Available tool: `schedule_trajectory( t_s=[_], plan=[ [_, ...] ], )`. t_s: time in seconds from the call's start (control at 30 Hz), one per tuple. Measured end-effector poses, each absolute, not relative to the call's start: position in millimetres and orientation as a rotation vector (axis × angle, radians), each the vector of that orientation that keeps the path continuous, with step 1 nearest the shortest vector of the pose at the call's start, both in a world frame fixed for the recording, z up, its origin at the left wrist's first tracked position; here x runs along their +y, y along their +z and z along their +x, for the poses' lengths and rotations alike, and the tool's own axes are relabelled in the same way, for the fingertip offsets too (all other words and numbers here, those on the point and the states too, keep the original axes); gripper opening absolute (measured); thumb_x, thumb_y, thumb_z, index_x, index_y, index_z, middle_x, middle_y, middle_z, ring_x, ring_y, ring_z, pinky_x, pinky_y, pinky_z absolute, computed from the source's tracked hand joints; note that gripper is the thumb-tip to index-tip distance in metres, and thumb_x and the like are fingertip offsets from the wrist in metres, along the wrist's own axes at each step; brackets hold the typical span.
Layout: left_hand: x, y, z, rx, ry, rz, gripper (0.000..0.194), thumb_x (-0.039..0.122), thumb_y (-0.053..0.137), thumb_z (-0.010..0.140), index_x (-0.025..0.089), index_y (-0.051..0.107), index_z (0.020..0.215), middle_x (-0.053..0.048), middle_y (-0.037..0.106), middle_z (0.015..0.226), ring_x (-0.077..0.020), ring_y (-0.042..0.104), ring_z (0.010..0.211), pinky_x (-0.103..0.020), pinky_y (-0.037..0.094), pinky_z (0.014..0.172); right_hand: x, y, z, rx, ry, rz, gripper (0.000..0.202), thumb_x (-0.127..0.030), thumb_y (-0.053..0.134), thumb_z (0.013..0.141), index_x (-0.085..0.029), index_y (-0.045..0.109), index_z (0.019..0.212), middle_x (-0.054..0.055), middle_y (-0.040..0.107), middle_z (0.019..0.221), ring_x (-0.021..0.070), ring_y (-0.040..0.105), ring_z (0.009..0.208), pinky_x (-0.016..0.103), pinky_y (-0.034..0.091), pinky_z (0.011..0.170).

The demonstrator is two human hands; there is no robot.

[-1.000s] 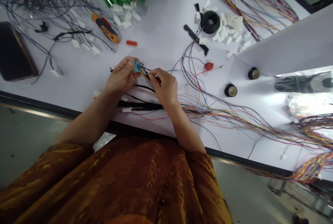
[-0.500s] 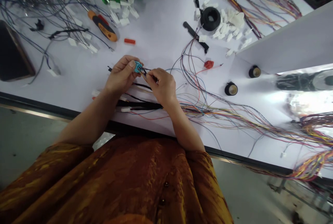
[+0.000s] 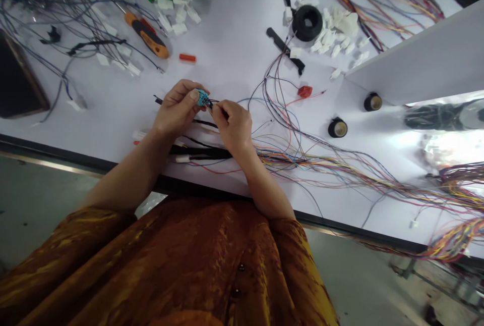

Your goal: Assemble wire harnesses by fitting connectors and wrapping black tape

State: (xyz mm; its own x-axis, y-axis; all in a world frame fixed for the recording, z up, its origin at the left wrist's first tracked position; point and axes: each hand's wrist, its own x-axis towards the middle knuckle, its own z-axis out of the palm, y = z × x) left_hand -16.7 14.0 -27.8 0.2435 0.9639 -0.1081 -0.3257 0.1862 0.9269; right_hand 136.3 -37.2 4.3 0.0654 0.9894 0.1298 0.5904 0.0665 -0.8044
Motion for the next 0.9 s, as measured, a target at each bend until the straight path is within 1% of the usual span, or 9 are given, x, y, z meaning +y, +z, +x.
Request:
schedule_trajectory(
  t_s=[0.13, 0.27, 0.37, 0.47, 0.6, 0.7, 0.8, 0.9],
  plan=[
    [13.3, -28.8, -17.1, 0.869, 1.062, 0.941, 0.021, 0.041, 0.074, 0.09, 0.022, 0.064, 0.092, -0.001, 0.07, 0.092, -0.011, 0.066, 0.078, -0.023, 0.055, 0.07, -38.2, 1.3, 133.1, -1.614, 0.663, -1.591, 0.031, -0.033, 0.051, 0.1, -0.02, 0.056, 0.072, 0.0, 0.059, 0.07, 0.0118, 0.052, 0.068, 0.028, 0.039, 0.068],
    [12.9, -33.3, -17.2, 0.786, 1.079, 0.923, 0.023, 0.042, 0.078, 0.086, 0.023, 0.067, 0.093, -0.001, 0.07, 0.092, -0.0101, 0.065, 0.076, -0.022, 0.055, 0.07, -42.0, -3.6, 129.4, -1.646, 0.58, -1.581, 0.028, -0.03, 0.049, 0.102, -0.02, 0.059, 0.078, 0.001, 0.06, 0.077, 0.0134, 0.055, 0.074, 0.029, 0.041, 0.072],
    [12.4, -33.1, -16.8, 0.799, 1.068, 0.873, 0.023, 0.041, 0.079, 0.085, 0.023, 0.067, 0.092, 0.0, 0.069, 0.088, -0.0095, 0.064, 0.074, -0.021, 0.054, 0.068, -45.2, -7.3, 128.2, -1.69, 0.504, -1.578, 0.026, -0.029, 0.047, 0.104, -0.021, 0.06, 0.083, 0.002, 0.058, 0.078, 0.0149, 0.055, 0.075, 0.03, 0.04, 0.072],
    [11.9, -29.2, -16.7, 0.812, 1.036, 0.81, 0.02, 0.038, 0.079, 0.086, 0.021, 0.069, 0.09, 0.001, 0.067, 0.083, -0.0089, 0.063, 0.071, -0.02, 0.052, 0.065, -47.4, -8.7, 129.4, -1.762, 0.447, -1.6, 0.027, -0.029, 0.045, 0.105, -0.021, 0.059, 0.084, 0.002, 0.056, 0.079, 0.0157, 0.053, 0.075, 0.03, 0.04, 0.072],
    [11.7, -25.9, -17.1, 0.808, 0.98, 0.732, 0.015, 0.034, 0.078, 0.087, 0.02, 0.071, 0.088, 0.0, 0.067, 0.081, -0.0085, 0.062, 0.069, -0.02, 0.051, 0.062, -50.3, -8.6, 132.7, -1.833, 0.396, -1.588, 0.029, -0.029, 0.043, 0.106, -0.021, 0.06, 0.083, 0.004, 0.057, 0.082, 0.0168, 0.053, 0.076, 0.032, 0.041, 0.074],
    [11.9, -27.8, -16.8, 0.83, 0.983, 0.703, 0.012, 0.031, 0.074, 0.09, 0.019, 0.071, 0.087, 0.0, 0.066, 0.079, -0.0086, 0.061, 0.067, -0.021, 0.05, 0.062, -52.2, -9.5, 133.7, -1.845, 0.395, -1.586, 0.031, -0.031, 0.042, 0.106, -0.021, 0.061, 0.084, 0.004, 0.057, 0.082, 0.0172, 0.053, 0.077, 0.033, 0.042, 0.075],
    [11.6, -30.3, -15.7, 0.853, 0.985, 0.734, 0.012, 0.031, 0.072, 0.092, 0.02, 0.07, 0.087, 0.0, 0.065, 0.079, -0.0094, 0.061, 0.067, -0.022, 0.049, 0.063, -53.0, -11.0, 133.2, -1.838, 0.419, -1.57, 0.029, -0.03, 0.042, 0.106, -0.021, 0.061, 0.085, 0.004, 0.057, 0.082, 0.0169, 0.054, 0.078, 0.033, 0.043, 0.077],
    [9.9, -29.8, -14.7, 0.86, 1.003, 0.832, 0.013, 0.031, 0.075, 0.09, 0.019, 0.071, 0.089, 0.0, 0.065, 0.078, -0.0099, 0.061, 0.067, -0.022, 0.049, 0.063, -52.1, -13.7, 132.2, -1.78, 0.467, -1.546, 0.027, -0.029, 0.044, 0.105, -0.021, 0.059, 0.083, 0.003, 0.058, 0.081, 0.0165, 0.054, 0.077, 0.032, 0.043, 0.076]
  ],
)
